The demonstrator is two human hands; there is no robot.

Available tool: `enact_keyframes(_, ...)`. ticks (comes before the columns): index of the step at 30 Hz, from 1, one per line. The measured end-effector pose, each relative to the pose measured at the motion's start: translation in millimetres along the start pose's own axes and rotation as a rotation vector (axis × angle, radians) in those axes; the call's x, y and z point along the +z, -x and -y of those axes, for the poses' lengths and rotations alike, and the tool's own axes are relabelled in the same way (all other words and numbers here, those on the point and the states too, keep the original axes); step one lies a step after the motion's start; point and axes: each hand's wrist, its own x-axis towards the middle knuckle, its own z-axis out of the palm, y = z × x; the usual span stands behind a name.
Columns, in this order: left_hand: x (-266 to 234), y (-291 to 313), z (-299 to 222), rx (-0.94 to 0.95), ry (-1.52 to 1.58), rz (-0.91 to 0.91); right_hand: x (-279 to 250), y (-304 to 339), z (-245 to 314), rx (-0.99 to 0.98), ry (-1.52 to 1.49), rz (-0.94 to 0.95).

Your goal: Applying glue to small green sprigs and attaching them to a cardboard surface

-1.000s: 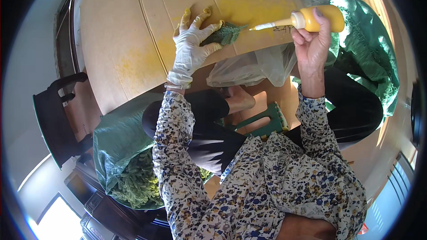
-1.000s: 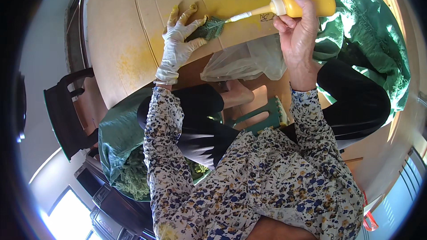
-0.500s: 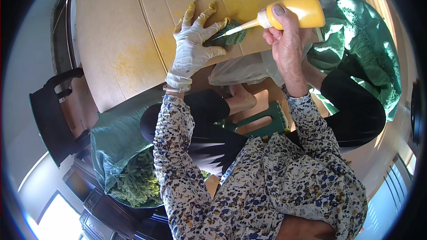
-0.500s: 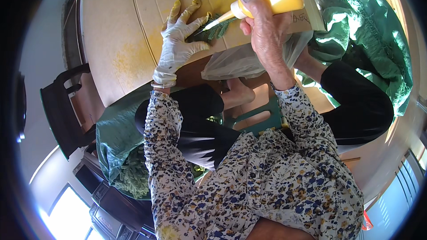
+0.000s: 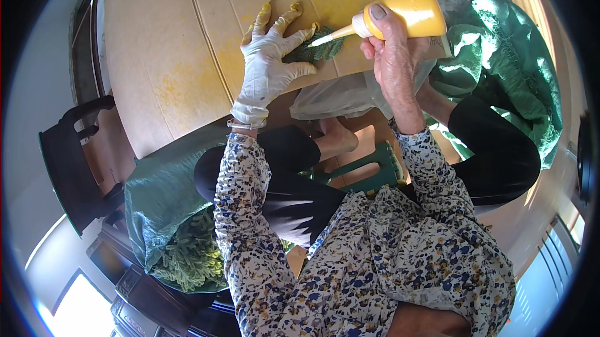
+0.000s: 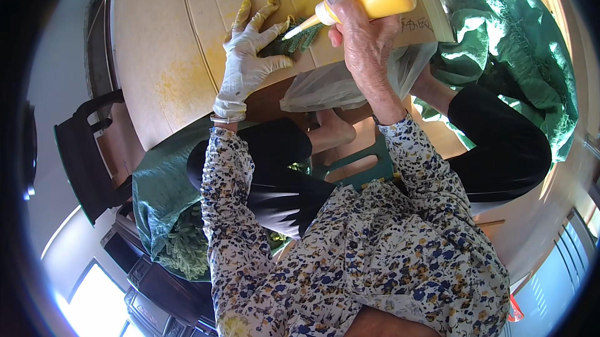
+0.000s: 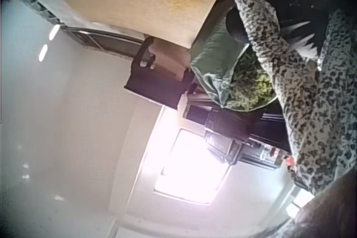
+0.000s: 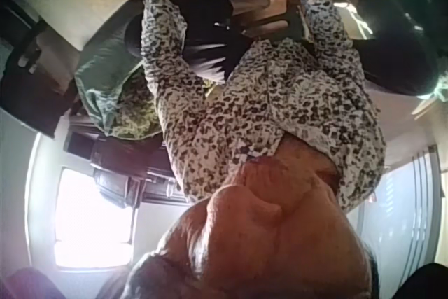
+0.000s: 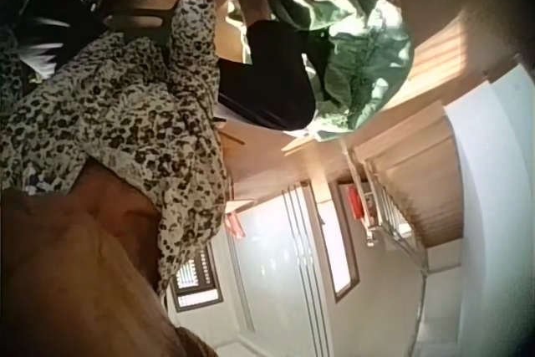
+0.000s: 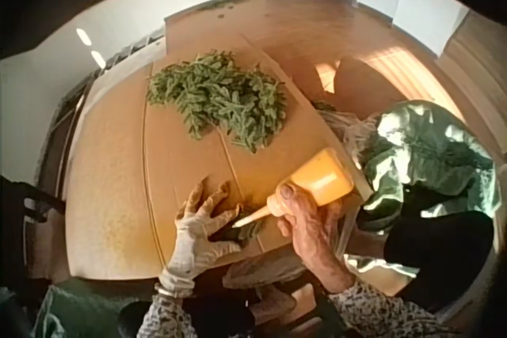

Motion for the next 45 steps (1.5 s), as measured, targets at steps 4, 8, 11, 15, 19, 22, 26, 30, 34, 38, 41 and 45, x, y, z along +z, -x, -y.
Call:
enact_keyframes(4, 3.2, 0.6, 6.6, 0.010, -0.016, 0.007, -4.5, -2.5, 0.9, -0.020, 0.001, -0.011)
enact_keyframes(8, 3.5, 1.0, 7.3, 0.004, -0.055, 0.015, -6.5, -3.8, 6.9, -0.015, 0.003, -0.043)
enact_keyframes(11, 3.1, 1.8, 5.7, 0.006, -0.031, 0.004, -6.9, -2.9, 11.9, -0.025, 0.023, -0.052)
enact_keyframes(15, 3.0, 1.7, 5.1, 0.008, -0.015, -0.007, -8.0, -4.1, 16.8, -0.052, 0.025, -0.054)
enact_keyframes(19, 2.5, 1.6, 5.8, -0.002, -0.012, 0.006, -11.4, -5.6, 20.9, -0.059, 0.037, -0.080)
enact_keyframes(22, 1.4, 2.0, 5.2, 0.001, -0.021, 0.012, -14.4, -6.5, 23.7, -0.052, 0.047, -0.099)
enact_keyframes(26, 0.1, 1.7, 3.9, -0.006, -0.014, 0.022, -18.4, -8.4, 26.8, -0.059, 0.024, -0.122)
enact_keyframes(30, -0.5, 2.6, 4.0, -0.005, -0.016, 0.016, -23.5, -11.0, 29.9, -0.076, 0.022, -0.069)
enact_keyframes(34, 0.1, 3.0, 5.1, 0.007, -0.016, 0.005, -28.1, -12.6, 31.5, -0.089, 0.033, -0.125)
enact_keyframes(38, 0.9, 2.4, 6.7, -0.002, -0.011, 0.007, -33.0, -15.6, 32.7, -0.085, 0.034, -0.126)
enact_keyframes(41, 0.1, 3.0, 6.6, 0.007, -0.006, 0.001, -35.9, -16.6, 34.1, -0.087, 0.032, -0.139)
enact_keyframes(45, -1.7, 2.2, 3.9, 0.016, -0.019, 0.001, -39.8, -19.6, 38.8, -0.114, 0.031, -0.136)
